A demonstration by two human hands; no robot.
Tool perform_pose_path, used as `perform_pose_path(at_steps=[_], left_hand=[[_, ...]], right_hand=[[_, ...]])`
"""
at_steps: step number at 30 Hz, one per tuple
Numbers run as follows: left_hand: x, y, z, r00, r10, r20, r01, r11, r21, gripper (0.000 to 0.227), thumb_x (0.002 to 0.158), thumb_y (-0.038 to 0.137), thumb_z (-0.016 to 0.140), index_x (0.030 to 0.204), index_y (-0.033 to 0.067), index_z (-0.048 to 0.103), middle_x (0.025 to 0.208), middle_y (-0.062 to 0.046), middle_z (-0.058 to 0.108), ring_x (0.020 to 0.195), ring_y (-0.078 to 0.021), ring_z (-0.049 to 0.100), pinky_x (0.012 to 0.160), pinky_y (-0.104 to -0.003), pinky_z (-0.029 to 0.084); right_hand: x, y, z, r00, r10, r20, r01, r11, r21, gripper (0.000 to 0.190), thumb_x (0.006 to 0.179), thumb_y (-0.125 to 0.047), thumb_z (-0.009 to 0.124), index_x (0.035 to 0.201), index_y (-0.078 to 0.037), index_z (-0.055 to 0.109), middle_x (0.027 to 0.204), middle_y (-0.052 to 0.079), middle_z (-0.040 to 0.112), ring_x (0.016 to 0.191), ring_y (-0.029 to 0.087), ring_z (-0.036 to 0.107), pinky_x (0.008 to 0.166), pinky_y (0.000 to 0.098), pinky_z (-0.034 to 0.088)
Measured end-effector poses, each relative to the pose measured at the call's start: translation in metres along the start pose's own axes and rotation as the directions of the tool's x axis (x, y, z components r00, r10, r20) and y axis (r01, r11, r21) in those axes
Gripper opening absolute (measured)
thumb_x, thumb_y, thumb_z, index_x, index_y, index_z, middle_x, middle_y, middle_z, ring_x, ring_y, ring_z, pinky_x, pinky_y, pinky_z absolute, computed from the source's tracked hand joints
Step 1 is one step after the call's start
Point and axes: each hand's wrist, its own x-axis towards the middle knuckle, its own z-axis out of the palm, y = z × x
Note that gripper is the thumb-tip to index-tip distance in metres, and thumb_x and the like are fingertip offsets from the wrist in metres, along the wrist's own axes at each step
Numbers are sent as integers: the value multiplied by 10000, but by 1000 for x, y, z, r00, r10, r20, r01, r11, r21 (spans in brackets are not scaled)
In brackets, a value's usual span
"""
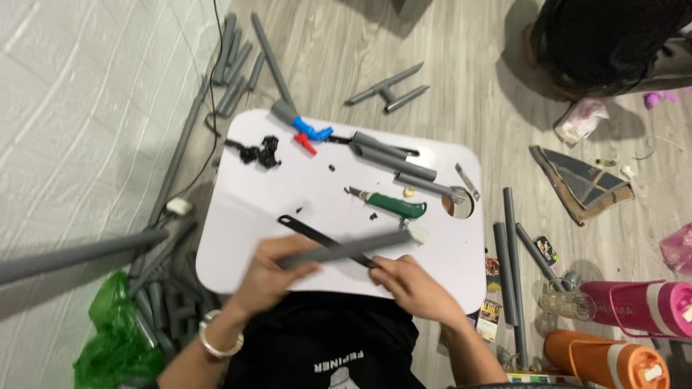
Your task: The person holds a gray pipe and repeatedly measures it with a metal ruler on a white table. The person adjusts the ruler and pipe positions multiple times while keeping both hands on the objects. No cutting or final placement is shown.
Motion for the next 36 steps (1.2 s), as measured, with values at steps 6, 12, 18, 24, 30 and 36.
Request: perform_pose_path(at_steps=[6,12,18,24,30,36], left_hand=[[15,-8,-4,998,-2,62,4,999,-37,168,818,78,890,951,7,816,891,-152,782,877,-159,649,748,-383,575],[29,-13,-6,947,107,-302,-13,955,295,593,935,184,810,1444,-8,574,1466,-211,537,1217,-317,570,940,-408,505],[0,-37,26,973,-232,10,228,948,-220,371,1011,141,691,1310,-32,555,1161,-208,694,877,-220,657,761,-371,602],[12,-15,31,921,-325,-216,234,902,-364,199,1110,194,511,1028,14,523,673,-63,471,470,-123,495,331,-233,402],[7,-36,51,949,-288,-131,237,920,-312,250,1109,280,530,1036,41,520,677,-23,490,476,-101,557,357,-217,430],[3,-39,66,962,-249,-111,205,929,-308,166,1139,174,448,1046,49,503,679,-35,495,450,-111,518,403,-230,453]], right_hand=[[2,7,7,991,88,-103,-102,984,-145,287,1079,-231,549,878,-70,676,645,130,690,645,373,680,707,454,559],[10,46,25,869,-152,-471,-14,944,-330,182,1035,-229,579,1070,-141,734,663,44,646,597,283,656,619,372,555],[41,62,39,801,-372,-469,-55,734,-677,232,1016,-349,704,1133,-152,744,708,-23,559,658,201,611,610,309,526],[41,46,33,731,-529,-431,-50,589,-807,310,1055,-325,646,1322,-230,770,663,2,440,499,203,513,479,294,458],[50,39,34,709,-577,-404,-58,524,-850,327,1066,-332,629,1316,-186,781,674,14,451,490,203,504,457,303,453],[57,34,35,694,-595,-405,-60,513,-856,334,1069,-353,629,1325,-190,768,677,-1,428,486,192,496,474,276,447]])
